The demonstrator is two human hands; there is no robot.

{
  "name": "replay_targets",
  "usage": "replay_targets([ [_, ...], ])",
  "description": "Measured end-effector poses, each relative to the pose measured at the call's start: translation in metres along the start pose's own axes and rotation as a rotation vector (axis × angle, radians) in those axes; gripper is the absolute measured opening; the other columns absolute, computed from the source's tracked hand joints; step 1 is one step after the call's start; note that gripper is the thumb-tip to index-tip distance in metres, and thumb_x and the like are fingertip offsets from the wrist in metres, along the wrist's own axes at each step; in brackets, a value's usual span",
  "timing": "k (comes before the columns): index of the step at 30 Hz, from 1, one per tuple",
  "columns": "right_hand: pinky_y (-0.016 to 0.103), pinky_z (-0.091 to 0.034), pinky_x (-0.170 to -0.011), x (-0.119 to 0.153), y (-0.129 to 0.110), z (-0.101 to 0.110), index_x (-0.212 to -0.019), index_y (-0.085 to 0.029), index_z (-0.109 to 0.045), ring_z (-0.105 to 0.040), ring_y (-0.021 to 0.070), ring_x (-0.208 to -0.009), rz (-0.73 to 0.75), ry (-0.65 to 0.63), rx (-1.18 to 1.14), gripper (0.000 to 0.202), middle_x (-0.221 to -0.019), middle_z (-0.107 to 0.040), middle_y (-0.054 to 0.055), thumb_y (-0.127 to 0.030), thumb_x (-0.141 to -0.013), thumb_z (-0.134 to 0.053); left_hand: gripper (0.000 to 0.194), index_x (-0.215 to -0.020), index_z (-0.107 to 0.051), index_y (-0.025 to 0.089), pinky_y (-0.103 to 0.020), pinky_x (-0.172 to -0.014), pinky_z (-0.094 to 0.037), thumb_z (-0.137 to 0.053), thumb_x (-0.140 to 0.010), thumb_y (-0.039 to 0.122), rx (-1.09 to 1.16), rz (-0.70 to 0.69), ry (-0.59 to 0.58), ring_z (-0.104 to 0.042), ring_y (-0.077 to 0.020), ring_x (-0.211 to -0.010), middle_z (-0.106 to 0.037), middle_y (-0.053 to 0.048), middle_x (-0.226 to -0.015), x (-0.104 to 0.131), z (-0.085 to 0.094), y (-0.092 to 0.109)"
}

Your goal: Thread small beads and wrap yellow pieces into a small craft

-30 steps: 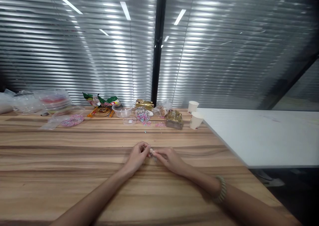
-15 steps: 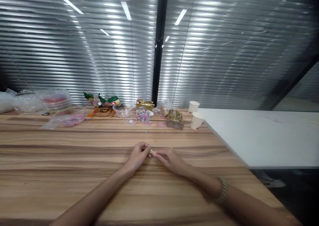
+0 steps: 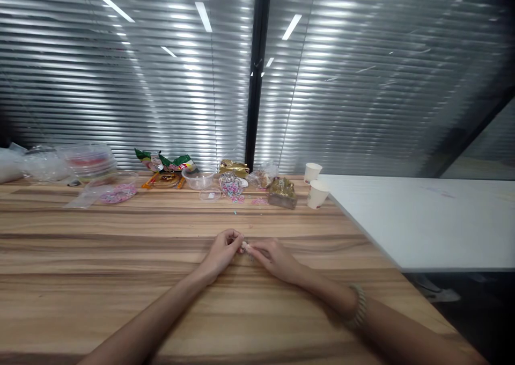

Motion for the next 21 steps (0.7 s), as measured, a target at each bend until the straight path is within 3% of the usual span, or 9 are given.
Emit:
replay_targets([
  [21, 0.020, -0.035, -0.057, 0.0002, -0.0024, -0.0007, -0.080, -0.016, -0.058, -0.049, 0.0114, -0.058, -0.003, -0.005, 0.010, 0.030, -0.069, -0.060, 0.002, -0.028, -0.088, -0.032, 0.023, -0.065, -0.050, 0.014, -0.021, -0.054, -0.034, -0.049, -0.072, 0.036, -0.023, -0.048, 0.007, -0.044, -0.0100, -0.053, -0.047, 0.003, -0.052, -0.0013, 0.0002, -0.0011],
])
Point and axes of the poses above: each hand's wrist, its own x-axis away from the middle knuckle, its own z-axis out of the back of the hand, y = z × x, the point moved 8 cm from there along -x, towards the middle knuckle
